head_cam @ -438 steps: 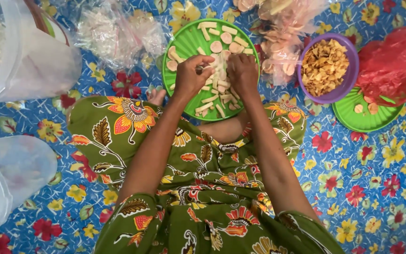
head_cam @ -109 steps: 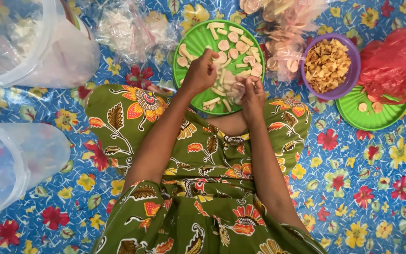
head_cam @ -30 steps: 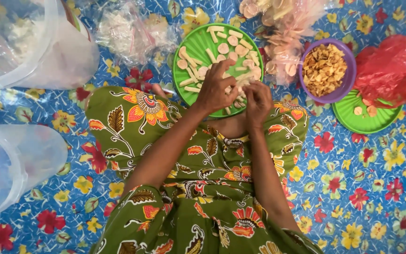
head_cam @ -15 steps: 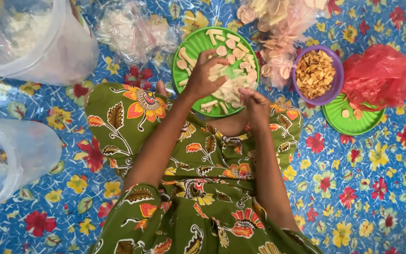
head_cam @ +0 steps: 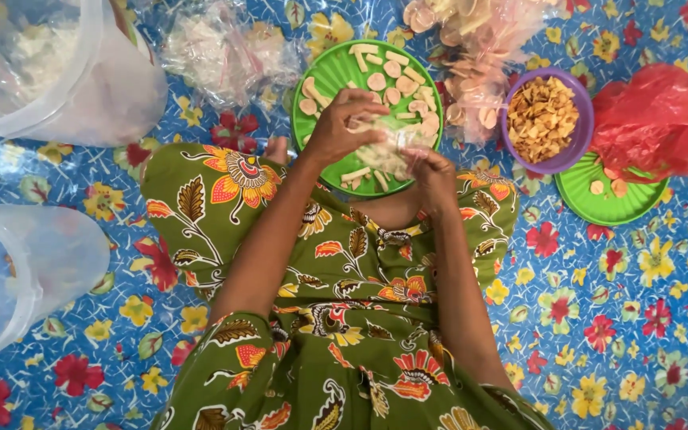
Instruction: Packaging small round snacks from a plate into a plastic bag
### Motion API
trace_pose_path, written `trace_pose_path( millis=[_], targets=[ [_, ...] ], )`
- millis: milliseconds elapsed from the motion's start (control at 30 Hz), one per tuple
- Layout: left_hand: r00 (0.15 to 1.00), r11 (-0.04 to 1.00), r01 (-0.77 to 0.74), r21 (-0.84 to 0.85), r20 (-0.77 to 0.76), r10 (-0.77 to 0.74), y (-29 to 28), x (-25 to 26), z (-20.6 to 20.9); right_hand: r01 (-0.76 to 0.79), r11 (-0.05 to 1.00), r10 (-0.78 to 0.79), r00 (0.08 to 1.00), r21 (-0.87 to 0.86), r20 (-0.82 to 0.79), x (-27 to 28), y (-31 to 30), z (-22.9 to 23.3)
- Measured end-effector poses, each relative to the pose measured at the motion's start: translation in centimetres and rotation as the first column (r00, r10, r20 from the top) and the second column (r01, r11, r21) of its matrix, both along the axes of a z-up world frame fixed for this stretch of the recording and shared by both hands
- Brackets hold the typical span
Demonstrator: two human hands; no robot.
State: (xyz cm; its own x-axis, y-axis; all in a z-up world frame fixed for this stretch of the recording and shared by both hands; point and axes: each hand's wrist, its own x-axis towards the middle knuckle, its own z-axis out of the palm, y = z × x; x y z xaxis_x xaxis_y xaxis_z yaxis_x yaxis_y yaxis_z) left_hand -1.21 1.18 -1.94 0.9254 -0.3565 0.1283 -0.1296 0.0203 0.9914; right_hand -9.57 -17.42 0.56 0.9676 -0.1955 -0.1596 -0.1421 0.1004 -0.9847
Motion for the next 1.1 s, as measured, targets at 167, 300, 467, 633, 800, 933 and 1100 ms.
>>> trace_pose_path(
  millis=[167,300,467,633,800,933,1100],
  targets=[
    [0.995,0.992,0.1,0.081,0.0,-0.1,-0.5,-0.4,-0.3,-0.054,0.998,0.054,0.998,-0.017,-0.016,0.8,-0.2,-1.5],
    [0.995,0.991,0.098,0.087,0.027,-0.1,-1.5,0.0,-2.8,-0.147,0.988,0.145,0.988,-0.049,-0.047,1.2,-0.8,-2.2],
    [0.999,0.996,-0.007,0.089,0.033,0.005,-2.1,0.3,-4.3,-0.14,0.988,0.136,0.989,-0.06,-0.064,2.1,-0.9,-2.1],
    [0.981,0.97,-0.188,0.152,0.078,0.177,0.1,1.5,-1.0,-0.091,0.985,0.093,0.996,-0.146,0.004,3.1,-2.4,-2.7],
    [0.903,0.904,-0.376,0.206,-0.136,0.407,2.0,2.2,4.3,-0.088,0.854,0.121,0.992,-0.512,0.031,3.6,-4.1,-7.4],
    [0.894,0.898,-0.439,0.011,-0.097,0.438,2.5,2.5,3.9,-0.214,0.763,0.22,0.973,-0.61,-0.067,4.4,-1.0,-5.0],
    [0.871,0.866,-0.49,-0.093,-0.01,0.492,2.9,2.7,3.5,-0.231,0.538,0.548,0.826,-0.811,0.129,5.4,1.3,-6.9]
  ],
)
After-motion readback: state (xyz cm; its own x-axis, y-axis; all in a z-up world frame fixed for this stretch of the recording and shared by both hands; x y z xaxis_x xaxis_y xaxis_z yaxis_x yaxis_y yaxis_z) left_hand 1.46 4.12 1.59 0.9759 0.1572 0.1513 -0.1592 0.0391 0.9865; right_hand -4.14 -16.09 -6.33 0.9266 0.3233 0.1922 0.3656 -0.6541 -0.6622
